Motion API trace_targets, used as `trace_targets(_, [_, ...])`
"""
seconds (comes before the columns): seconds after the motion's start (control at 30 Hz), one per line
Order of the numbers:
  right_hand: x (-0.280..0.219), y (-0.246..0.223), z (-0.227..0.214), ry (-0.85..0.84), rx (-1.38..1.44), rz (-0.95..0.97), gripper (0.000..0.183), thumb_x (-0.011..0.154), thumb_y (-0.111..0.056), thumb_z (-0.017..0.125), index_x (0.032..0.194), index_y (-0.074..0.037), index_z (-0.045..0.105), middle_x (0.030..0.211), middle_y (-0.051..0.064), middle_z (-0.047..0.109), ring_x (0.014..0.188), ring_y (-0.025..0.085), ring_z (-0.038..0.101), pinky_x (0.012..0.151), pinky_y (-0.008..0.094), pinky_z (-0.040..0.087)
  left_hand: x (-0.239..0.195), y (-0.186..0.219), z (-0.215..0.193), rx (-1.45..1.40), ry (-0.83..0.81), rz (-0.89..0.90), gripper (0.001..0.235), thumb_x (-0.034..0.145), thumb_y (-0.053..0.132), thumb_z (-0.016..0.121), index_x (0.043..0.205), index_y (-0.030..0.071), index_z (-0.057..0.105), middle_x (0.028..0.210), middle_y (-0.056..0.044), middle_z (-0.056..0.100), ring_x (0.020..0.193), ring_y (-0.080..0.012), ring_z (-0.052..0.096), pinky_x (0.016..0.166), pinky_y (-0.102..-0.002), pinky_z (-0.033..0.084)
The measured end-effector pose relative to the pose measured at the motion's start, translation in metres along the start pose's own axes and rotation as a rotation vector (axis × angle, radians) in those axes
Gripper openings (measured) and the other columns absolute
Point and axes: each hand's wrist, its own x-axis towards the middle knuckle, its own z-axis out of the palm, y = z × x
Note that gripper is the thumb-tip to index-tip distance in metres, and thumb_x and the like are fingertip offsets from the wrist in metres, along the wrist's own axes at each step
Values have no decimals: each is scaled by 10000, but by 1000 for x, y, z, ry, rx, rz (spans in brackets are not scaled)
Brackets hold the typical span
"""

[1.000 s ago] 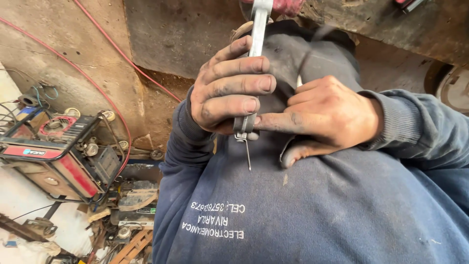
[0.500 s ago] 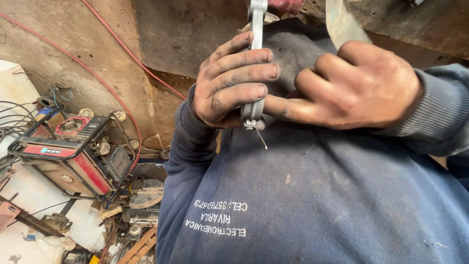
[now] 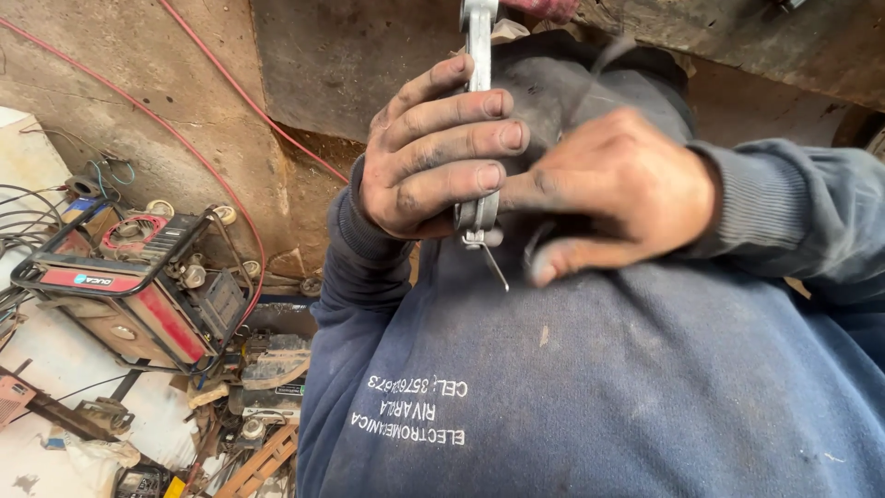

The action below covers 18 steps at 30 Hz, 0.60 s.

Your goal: Inspecting, cleaning, and assembling components of a mechanical connecting rod at a workbench.

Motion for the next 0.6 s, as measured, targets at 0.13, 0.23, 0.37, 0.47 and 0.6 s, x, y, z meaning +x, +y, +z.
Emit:
trace_targets(0.13, [1, 9, -18, -107, -871, -216, 460, 880, -311, 715, 1336, -250, 734, 658, -44, 537, 542, 109, 530, 473, 290, 399, -2, -9, 9, 47, 76, -32, 414, 1024, 354, 744, 1300, 115, 549, 1304, -120, 689, 1294, -289, 633, 1183, -546, 471])
trace_targets(0.23, [2, 19, -29, -42, -1158, -353, 421, 902, -304, 651, 1313, -327, 740, 633, -81, 457, 540, 67, 455, 491, 247, 358, 4, -5, 4, 54, 56, -119, 415, 1041, 351, 722, 1294, 89, 523, 1295, -142, 683, 1289, -307, 639, 1187, -540, 462])
trace_targets(0.37, [-9, 40, -34, -5, -1164, -430, 517, 858, -223, 674, 1364, -320, 725, 621, -90, 454, 516, 70, 452, 481, 245, 369, 7, -4, 10, 88, 135, -126, 369, 1011, 277, 748, 1244, 77, 544, 1224, -143, 717, 1223, -315, 681, 1133, -553, 510])
trace_targets(0.47, [-18, 43, -27, 128, -927, -353, 398, 922, -368, 723, 1227, -123, 792, 574, -50, 426, 472, 111, 435, 462, 280, 366, 9, 2, 6, -25, 148, -54, 549, 957, 482, 718, 1270, 74, 525, 1241, -160, 691, 1209, -334, 670, 1115, -550, 517])
trace_targets(0.6, [-32, 41, -11, 217, -665, -47, 423, 823, -252, 809, 1162, -2, 773, 596, 40, 491, 503, 223, 498, 508, 382, 402, 10, 4, -3, -185, 130, -93, 616, 941, 497, 753, 1291, 61, 494, 1228, -190, 690, 1184, -354, 709, 1077, -549, 579])
